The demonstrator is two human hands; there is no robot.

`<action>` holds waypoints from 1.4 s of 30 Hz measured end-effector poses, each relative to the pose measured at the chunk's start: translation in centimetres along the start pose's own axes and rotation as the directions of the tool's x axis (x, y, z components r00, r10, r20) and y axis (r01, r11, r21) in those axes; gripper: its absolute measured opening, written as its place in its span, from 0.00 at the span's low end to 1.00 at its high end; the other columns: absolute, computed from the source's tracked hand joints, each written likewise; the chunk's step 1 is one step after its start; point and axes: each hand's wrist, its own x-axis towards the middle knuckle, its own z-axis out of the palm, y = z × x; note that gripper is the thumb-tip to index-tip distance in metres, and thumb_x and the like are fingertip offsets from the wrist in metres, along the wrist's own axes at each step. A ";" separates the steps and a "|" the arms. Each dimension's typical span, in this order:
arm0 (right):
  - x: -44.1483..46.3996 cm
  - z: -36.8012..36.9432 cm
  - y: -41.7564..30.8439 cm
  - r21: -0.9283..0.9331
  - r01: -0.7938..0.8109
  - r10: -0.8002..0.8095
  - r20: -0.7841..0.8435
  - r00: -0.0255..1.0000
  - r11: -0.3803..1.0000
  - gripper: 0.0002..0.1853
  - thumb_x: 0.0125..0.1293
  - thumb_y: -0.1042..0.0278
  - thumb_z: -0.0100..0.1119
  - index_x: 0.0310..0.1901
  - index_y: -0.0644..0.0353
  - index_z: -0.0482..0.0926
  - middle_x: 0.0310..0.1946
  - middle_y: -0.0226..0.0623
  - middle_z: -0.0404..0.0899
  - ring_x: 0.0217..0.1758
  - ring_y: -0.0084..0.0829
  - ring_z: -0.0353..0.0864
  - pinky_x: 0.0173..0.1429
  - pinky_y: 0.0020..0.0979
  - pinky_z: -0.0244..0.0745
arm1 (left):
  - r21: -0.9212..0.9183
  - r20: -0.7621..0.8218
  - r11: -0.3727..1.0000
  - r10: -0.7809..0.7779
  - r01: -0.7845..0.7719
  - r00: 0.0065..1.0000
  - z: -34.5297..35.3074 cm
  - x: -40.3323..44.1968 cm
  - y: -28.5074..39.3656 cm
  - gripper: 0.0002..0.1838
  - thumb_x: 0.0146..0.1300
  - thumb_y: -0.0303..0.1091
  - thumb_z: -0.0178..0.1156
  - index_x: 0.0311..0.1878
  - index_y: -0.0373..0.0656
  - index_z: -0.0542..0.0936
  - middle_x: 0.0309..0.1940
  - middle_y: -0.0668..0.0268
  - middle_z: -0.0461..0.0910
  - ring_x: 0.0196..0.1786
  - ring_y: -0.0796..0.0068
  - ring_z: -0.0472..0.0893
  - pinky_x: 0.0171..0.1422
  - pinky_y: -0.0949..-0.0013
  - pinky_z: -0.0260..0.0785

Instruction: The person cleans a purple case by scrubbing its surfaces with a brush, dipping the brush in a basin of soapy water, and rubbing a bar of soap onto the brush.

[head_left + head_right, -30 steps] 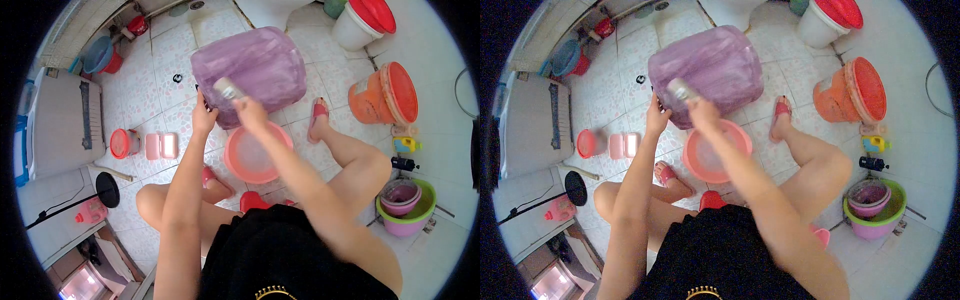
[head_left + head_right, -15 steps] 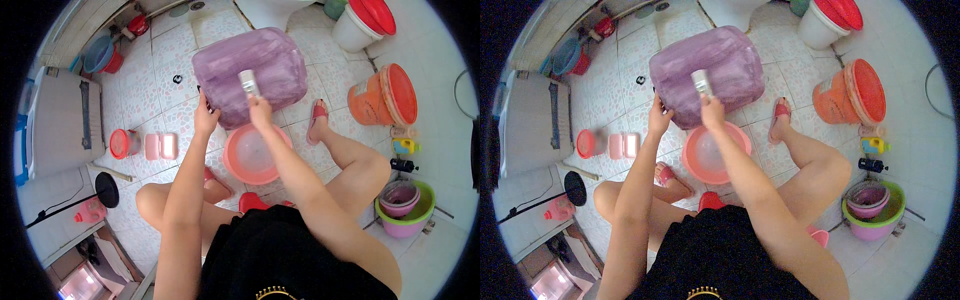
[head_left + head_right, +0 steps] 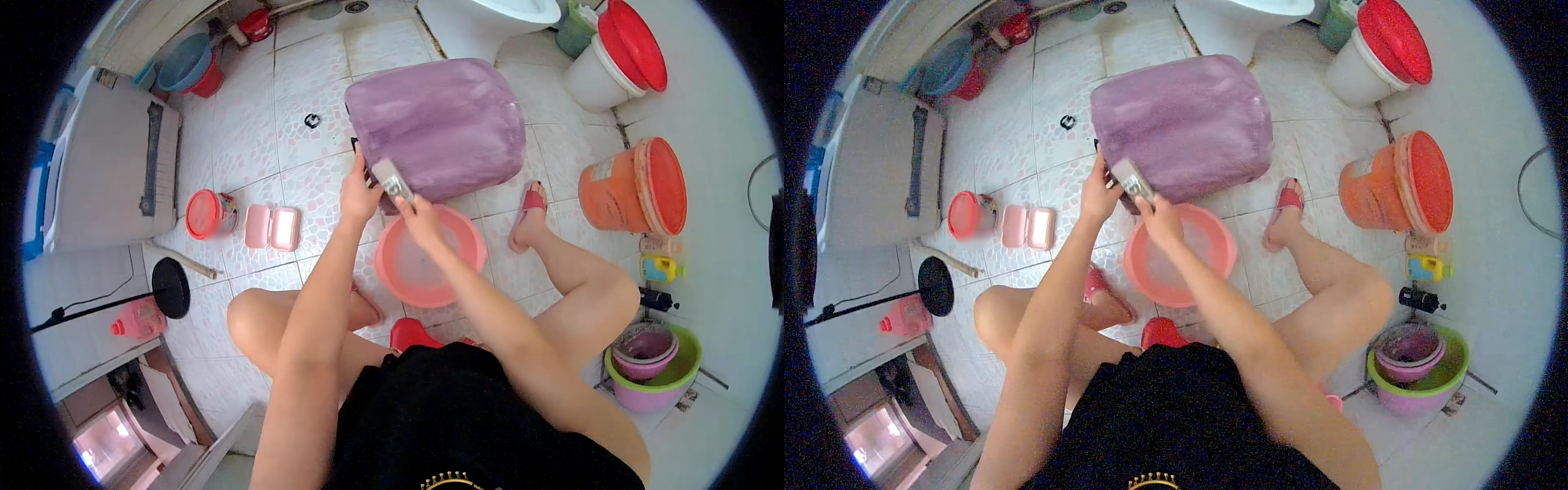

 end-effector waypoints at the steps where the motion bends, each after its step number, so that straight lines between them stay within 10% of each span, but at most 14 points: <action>1: 1.3 -0.9 -2.2 -0.039 -0.003 0.005 0.046 0.999 0.999 0.22 0.71 0.50 0.53 0.39 0.67 0.77 0.30 0.53 0.81 0.35 0.52 0.80 0.43 0.47 0.72 | 0.044 -0.034 0.999 0.014 -0.013 0.999 0.5 0.0 -0.9 0.50 0.50 0.22 0.62 0.78 0.47 0.51 0.50 0.48 0.82 0.52 0.48 0.82 0.55 0.57 0.75; 14: 8.8 1.0 -13.6 -0.224 -0.182 0.184 -0.012 0.983 0.957 0.27 0.69 0.43 0.51 0.42 0.66 0.83 0.42 0.59 0.83 0.53 0.55 0.81 0.57 0.49 0.72 | 0.110 -0.107 0.987 -0.104 0.116 0.989 1.0 -1.0 1.5 0.49 0.52 0.27 0.62 0.78 0.48 0.52 0.46 0.48 0.82 0.46 0.44 0.82 0.51 0.51 0.73; 18: 12.0 -2.4 -9.1 -0.170 -0.079 0.072 -0.044 0.996 0.982 0.29 0.69 0.41 0.53 0.40 0.66 0.84 0.32 0.50 0.85 0.39 0.49 0.84 0.47 0.45 0.75 | 0.114 -0.129 0.989 -0.076 0.091 0.989 1.6 -1.7 0.5 0.49 0.53 0.28 0.64 0.78 0.50 0.52 0.50 0.48 0.81 0.49 0.45 0.82 0.55 0.53 0.72; 21: 15.0 -9.7 -5.0 0.024 -0.212 0.211 0.031 0.977 0.977 0.25 0.69 0.41 0.56 0.31 0.60 0.76 0.14 0.24 0.64 0.13 0.21 0.62 0.17 0.29 0.54 | 0.103 -0.118 0.989 -0.096 0.108 0.988 1.6 -1.6 0.7 0.50 0.51 0.26 0.64 0.78 0.51 0.52 0.52 0.49 0.81 0.51 0.46 0.81 0.58 0.53 0.71; 26: 15.1 -17.0 -4.5 0.216 -0.416 0.436 -0.051 0.899 0.883 0.24 0.70 0.43 0.54 0.32 0.60 0.74 0.15 0.25 0.63 0.10 0.21 0.57 0.14 0.29 0.52 | 0.117 -0.139 0.990 -0.068 0.085 0.988 1.8 -1.4 0.3 0.50 0.50 0.26 0.65 0.78 0.51 0.52 0.49 0.46 0.81 0.49 0.45 0.81 0.56 0.53 0.72; 29: 14.4 -12.0 -3.6 0.118 -0.272 0.286 -0.125 0.950 0.955 0.25 0.70 0.44 0.55 0.29 0.60 0.75 0.15 0.27 0.67 0.11 0.25 0.63 0.15 0.31 0.56 | 0.130 -0.143 0.988 -0.065 0.083 0.988 2.0 -1.5 0.1 0.51 0.50 0.26 0.65 0.78 0.51 0.52 0.48 0.45 0.81 0.48 0.45 0.81 0.55 0.52 0.72; 30: 15.0 -8.7 -1.7 -0.072 -0.231 0.209 -0.234 0.950 0.970 0.30 0.71 0.44 0.51 0.36 0.70 0.84 0.34 0.59 0.83 0.40 0.57 0.84 0.44 0.50 0.75 | 0.131 -0.135 0.988 -0.069 0.087 0.988 1.9 -1.5 0.2 0.51 0.50 0.27 0.65 0.78 0.51 0.52 0.47 0.45 0.81 0.48 0.44 0.82 0.54 0.52 0.72; 31: 13.5 -6.7 -3.6 -0.025 -0.282 0.274 -0.168 0.947 0.959 0.29 0.70 0.44 0.51 0.39 0.71 0.83 0.37 0.63 0.82 0.48 0.61 0.81 0.50 0.51 0.73 | 0.133 -0.127 0.987 -0.075 0.092 0.989 1.8 -1.4 0.3 0.51 0.50 0.27 0.65 0.78 0.51 0.52 0.47 0.45 0.82 0.47 0.44 0.82 0.54 0.52 0.72; 38: 6.8 0.5 -12.7 -0.055 -0.310 0.312 0.041 0.949 0.949 0.28 0.68 0.46 0.51 0.48 0.69 0.81 0.47 0.66 0.79 0.56 0.61 0.77 0.61 0.52 0.70 | 0.123 -0.123 0.980 -0.141 0.156 0.982 1.3 -1.5 1.7 0.50 0.50 0.25 0.66 0.77 0.52 0.55 0.47 0.49 0.83 0.47 0.49 0.84 0.51 0.55 0.75; 42: 11.5 -3.9 -6.8 -0.090 -0.133 0.137 0.045 0.990 0.987 0.27 0.67 0.44 0.57 0.36 0.68 0.84 0.29 0.43 0.84 0.32 0.39 0.81 0.41 0.39 0.73 | 0.095 -0.116 0.992 -0.074 0.086 0.990 1.5 -1.6 0.3 0.49 0.50 0.24 0.65 0.77 0.54 0.55 0.50 0.50 0.82 0.50 0.50 0.83 0.54 0.56 0.75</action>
